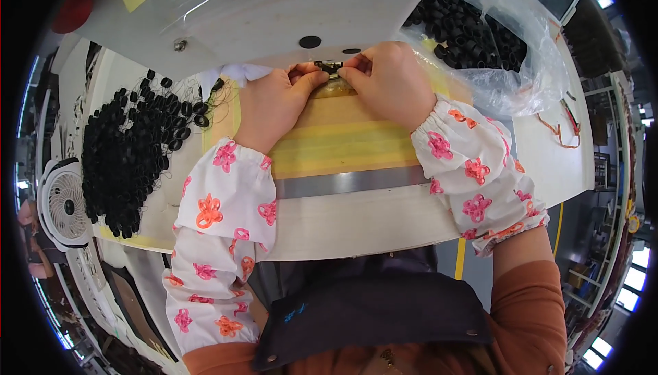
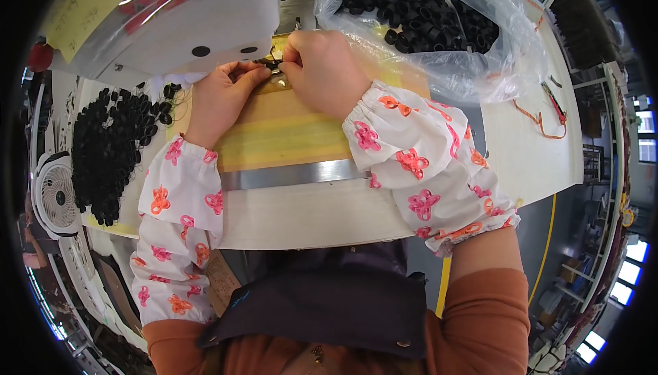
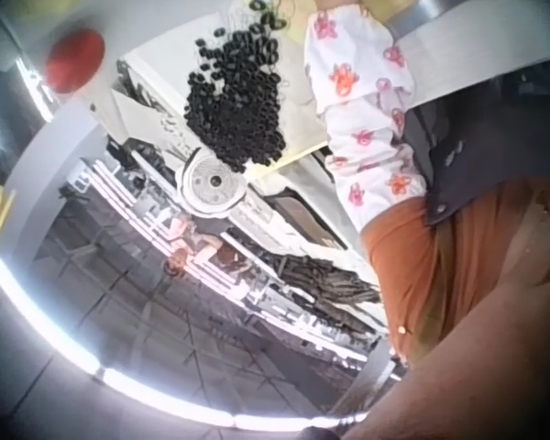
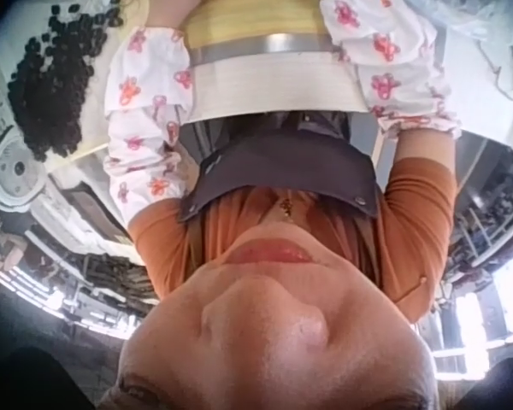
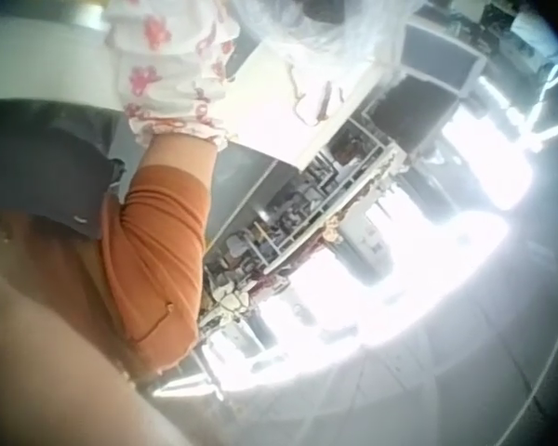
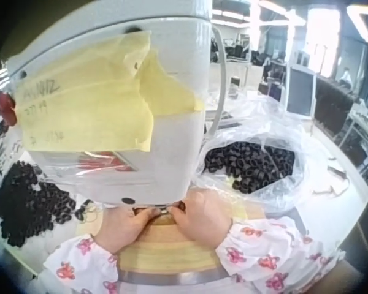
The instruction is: Operating a specialized sewing machine to attach small black plastic components to a yellow base strip.
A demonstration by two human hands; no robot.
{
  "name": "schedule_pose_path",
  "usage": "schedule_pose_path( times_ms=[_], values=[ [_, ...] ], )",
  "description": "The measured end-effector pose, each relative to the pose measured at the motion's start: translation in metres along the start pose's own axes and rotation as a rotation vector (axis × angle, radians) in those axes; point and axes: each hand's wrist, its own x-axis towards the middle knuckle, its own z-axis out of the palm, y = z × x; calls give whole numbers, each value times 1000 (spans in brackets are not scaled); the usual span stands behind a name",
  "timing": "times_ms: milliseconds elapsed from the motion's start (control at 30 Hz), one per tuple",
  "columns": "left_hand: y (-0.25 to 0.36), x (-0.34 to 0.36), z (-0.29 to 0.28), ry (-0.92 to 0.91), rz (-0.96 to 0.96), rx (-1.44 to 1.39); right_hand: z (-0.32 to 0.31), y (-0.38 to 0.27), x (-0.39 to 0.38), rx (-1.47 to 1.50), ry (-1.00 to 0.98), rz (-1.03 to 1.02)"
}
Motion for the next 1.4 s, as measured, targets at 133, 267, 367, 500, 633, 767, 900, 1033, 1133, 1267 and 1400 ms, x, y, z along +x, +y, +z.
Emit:
schedule_pose_path(
  times_ms=[133,267,367,500,633,767,900,1033,1133,1267,1400],
  values=[
    [9,4,1,0,14,110,-6,3,2,76,12,8],
    [3,-6,-21,7,51,146,3,-19,6,50,-33,26],
    [-18,-6,-7,76,244,153,8,-9,-5,-32,-47,4],
    [-12,-22,0,257,383,235,1,-1,-17,-4,-15,-28],
    [-7,-52,10,140,567,319,3,2,-21,174,-97,49],
    [-15,-55,4,88,726,272,-4,-6,-12,355,-361,249],
    [-9,-44,-5,119,755,201,-11,-6,-7,420,-417,345],
    [-11,-26,-5,304,710,-57,1,-12,-17,334,-282,103],
    [-12,-24,-6,152,764,-200,0,-52,-30,238,-519,17],
    [-12,-26,-14,8,677,-110,-16,-60,-24,298,-633,-4],
    [-6,-25,-7,111,665,88,-25,-20,-15,450,-573,173]
  ],
)
